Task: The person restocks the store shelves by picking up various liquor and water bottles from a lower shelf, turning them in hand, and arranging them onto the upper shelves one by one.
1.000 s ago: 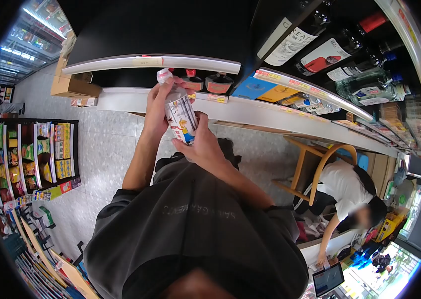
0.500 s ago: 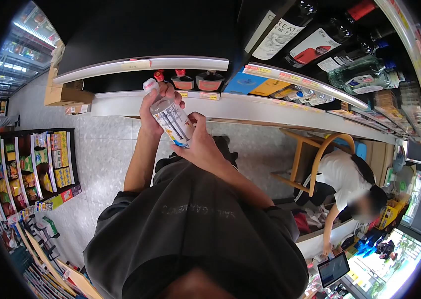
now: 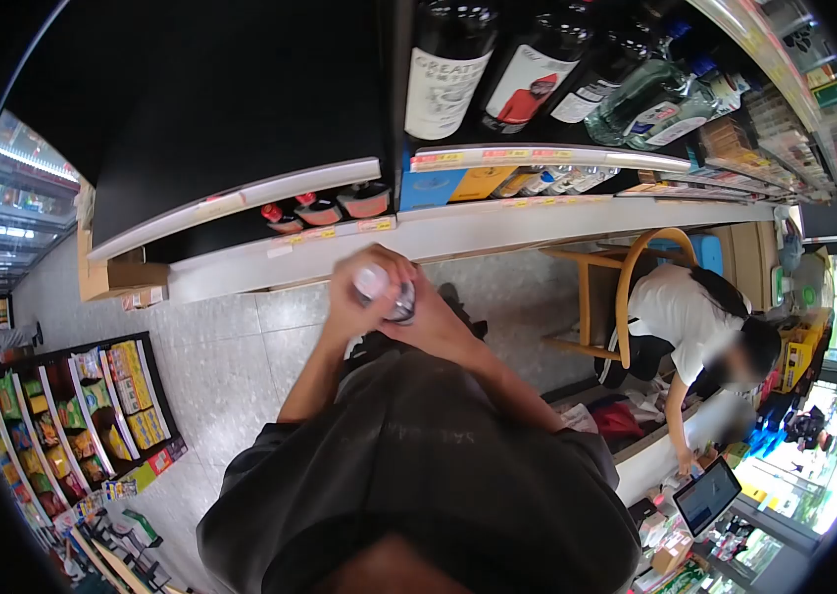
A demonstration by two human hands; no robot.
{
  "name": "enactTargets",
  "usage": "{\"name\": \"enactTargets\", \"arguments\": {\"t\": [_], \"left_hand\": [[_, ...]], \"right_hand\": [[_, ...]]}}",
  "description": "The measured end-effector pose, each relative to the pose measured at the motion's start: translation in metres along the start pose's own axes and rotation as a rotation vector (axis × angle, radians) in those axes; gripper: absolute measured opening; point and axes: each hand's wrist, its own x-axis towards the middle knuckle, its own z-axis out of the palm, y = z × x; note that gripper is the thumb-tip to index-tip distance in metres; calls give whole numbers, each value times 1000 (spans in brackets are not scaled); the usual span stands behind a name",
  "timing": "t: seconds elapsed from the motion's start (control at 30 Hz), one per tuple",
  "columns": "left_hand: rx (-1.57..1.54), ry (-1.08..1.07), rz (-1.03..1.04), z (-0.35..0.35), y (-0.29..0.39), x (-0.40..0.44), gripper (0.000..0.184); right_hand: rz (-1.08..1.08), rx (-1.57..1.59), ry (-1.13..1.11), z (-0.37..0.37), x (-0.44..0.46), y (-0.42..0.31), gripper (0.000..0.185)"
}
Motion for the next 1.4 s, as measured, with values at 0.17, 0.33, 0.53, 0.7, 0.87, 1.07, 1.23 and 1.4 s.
{"name": "enactTargets", "arguments": {"t": [0.17, 0.33, 0.53, 0.7, 0.87, 1.07, 1.23, 1.4], "left_hand": [[252, -122, 69, 62, -11, 17, 22], [429, -256, 243, 128, -38, 54, 26], [486, -363, 130, 230, -94, 85, 30], [578, -313, 32, 291, -106, 100, 31], [601, -401, -224, 291, -138, 77, 22], [695, -423, -308, 298, -133, 70, 22], [725, -309, -267, 304, -134, 75, 20], [759, -242, -290, 304, -135, 74, 23]], "right_hand": [[-43, 74, 197, -45, -26, 16, 75], [-237, -60, 301, -110, -42, 56, 70], [-159, 54, 413, -214, -71, 134, 60], [-81, 10, 635, -305, -86, 172, 58], [-47, -14, 692, -388, -64, 181, 66], [-93, 46, 707, -432, -10, 208, 77], [-86, 139, 690, -441, 11, 206, 73], [-115, -49, 680, -443, 35, 232, 65]]}}
